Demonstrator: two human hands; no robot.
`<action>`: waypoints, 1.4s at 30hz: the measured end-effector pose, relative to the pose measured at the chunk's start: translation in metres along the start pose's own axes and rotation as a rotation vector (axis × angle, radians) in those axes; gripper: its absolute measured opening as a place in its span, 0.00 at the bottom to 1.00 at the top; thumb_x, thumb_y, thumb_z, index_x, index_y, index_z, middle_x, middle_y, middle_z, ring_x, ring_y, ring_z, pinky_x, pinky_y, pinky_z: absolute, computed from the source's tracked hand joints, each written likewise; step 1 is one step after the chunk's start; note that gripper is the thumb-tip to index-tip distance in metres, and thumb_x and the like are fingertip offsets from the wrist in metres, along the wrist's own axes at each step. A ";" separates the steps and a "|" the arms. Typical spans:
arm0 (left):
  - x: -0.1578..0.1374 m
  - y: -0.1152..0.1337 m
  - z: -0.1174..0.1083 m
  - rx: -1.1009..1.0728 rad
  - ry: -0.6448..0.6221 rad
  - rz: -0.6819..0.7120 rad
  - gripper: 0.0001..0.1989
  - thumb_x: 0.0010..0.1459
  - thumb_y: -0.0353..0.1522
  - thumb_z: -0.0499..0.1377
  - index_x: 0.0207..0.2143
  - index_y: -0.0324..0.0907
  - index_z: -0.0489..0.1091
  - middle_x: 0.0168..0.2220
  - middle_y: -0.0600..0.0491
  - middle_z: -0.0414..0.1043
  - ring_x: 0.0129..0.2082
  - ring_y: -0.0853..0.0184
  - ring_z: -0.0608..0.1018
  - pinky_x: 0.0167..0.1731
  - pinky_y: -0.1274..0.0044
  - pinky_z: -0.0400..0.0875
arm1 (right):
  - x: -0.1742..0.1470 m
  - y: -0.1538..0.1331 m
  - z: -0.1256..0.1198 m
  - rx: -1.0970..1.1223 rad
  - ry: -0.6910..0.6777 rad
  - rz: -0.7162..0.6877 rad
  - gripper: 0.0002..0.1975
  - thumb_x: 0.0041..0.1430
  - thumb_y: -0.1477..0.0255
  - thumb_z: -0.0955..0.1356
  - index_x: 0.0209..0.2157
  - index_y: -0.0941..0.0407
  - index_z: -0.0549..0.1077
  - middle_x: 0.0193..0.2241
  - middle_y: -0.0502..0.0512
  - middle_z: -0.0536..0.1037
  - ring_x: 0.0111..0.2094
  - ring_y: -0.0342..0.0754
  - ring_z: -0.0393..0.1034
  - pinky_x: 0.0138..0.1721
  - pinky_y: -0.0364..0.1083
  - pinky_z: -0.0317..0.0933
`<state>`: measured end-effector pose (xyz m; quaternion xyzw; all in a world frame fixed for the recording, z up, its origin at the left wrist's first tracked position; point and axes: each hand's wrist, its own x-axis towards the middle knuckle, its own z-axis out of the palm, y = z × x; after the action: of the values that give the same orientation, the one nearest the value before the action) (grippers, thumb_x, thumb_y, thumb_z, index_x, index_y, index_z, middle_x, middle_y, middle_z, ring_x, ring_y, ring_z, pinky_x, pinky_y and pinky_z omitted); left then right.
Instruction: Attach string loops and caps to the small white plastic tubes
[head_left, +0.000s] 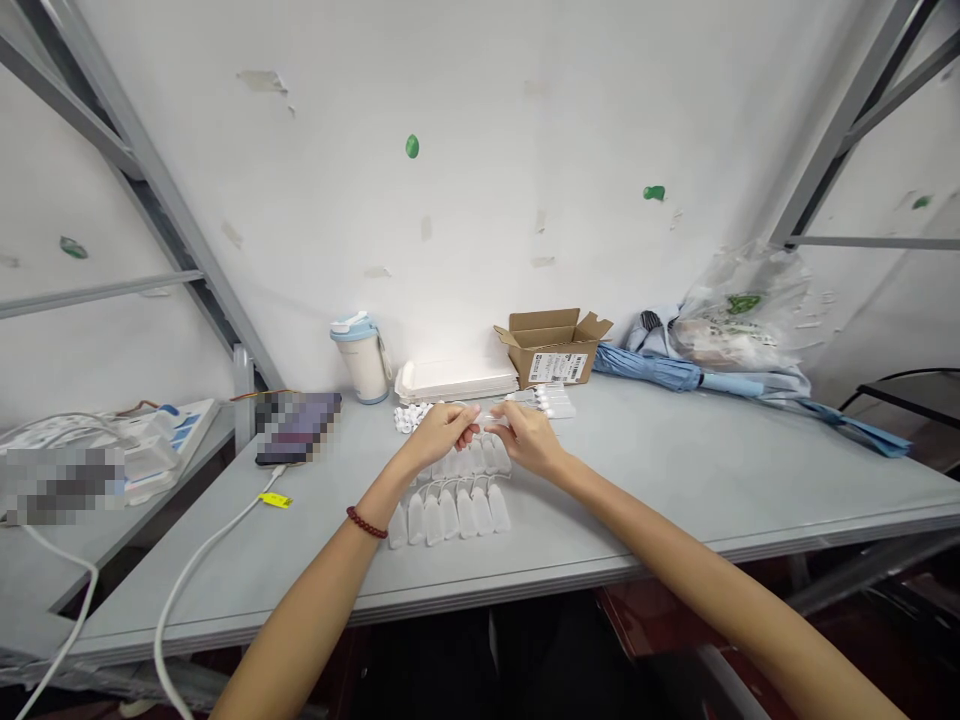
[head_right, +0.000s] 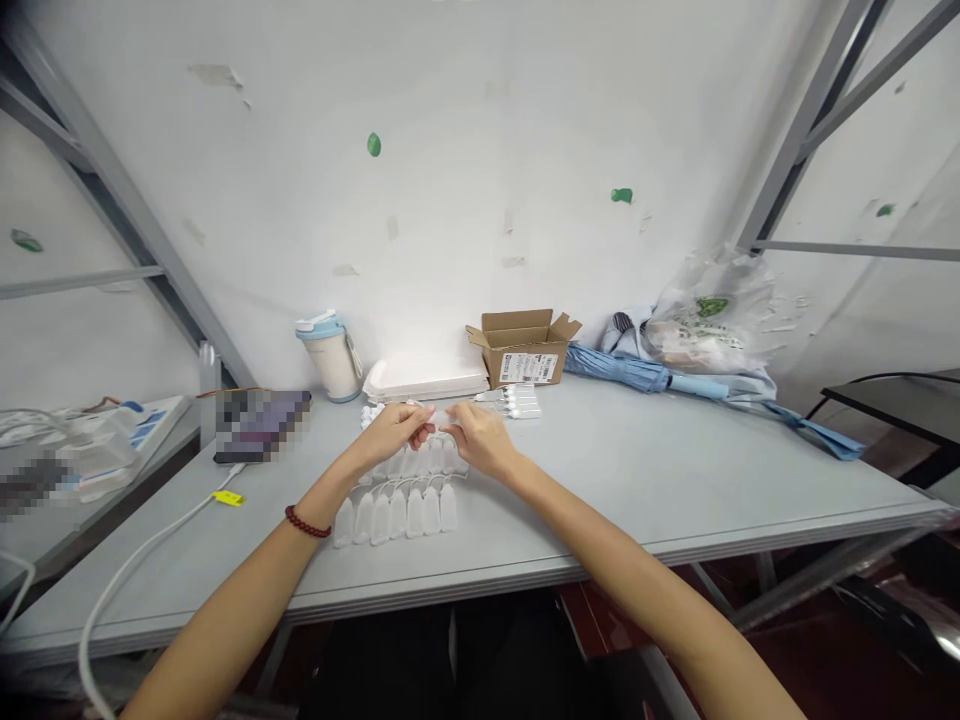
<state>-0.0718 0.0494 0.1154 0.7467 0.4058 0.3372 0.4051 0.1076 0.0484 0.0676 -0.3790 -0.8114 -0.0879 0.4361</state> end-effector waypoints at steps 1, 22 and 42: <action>0.000 0.000 0.000 0.013 0.000 0.015 0.24 0.54 0.49 0.52 0.18 0.39 0.66 0.17 0.54 0.66 0.18 0.71 0.69 0.21 0.79 0.66 | 0.000 0.000 0.000 -0.005 -0.028 0.011 0.05 0.60 0.70 0.63 0.36 0.56 0.67 0.31 0.59 0.77 0.30 0.50 0.72 0.29 0.44 0.60; 0.000 -0.002 0.003 -0.049 0.015 0.019 0.23 0.56 0.47 0.53 0.19 0.38 0.66 0.16 0.55 0.65 0.15 0.74 0.66 0.19 0.80 0.63 | 0.008 -0.009 -0.012 0.300 -0.099 0.212 0.07 0.60 0.67 0.61 0.35 0.56 0.66 0.21 0.50 0.70 0.21 0.45 0.62 0.25 0.43 0.54; 0.002 -0.008 0.008 0.178 0.156 0.168 0.14 0.57 0.40 0.52 0.36 0.40 0.71 0.31 0.50 0.75 0.30 0.67 0.75 0.28 0.78 0.69 | 0.016 0.001 -0.016 0.735 0.042 0.611 0.16 0.55 0.56 0.64 0.31 0.55 0.64 0.14 0.41 0.60 0.16 0.39 0.55 0.20 0.41 0.51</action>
<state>-0.0667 0.0508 0.1053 0.7826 0.4004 0.3898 0.2746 0.1139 0.0501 0.0892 -0.4191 -0.6311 0.3297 0.5634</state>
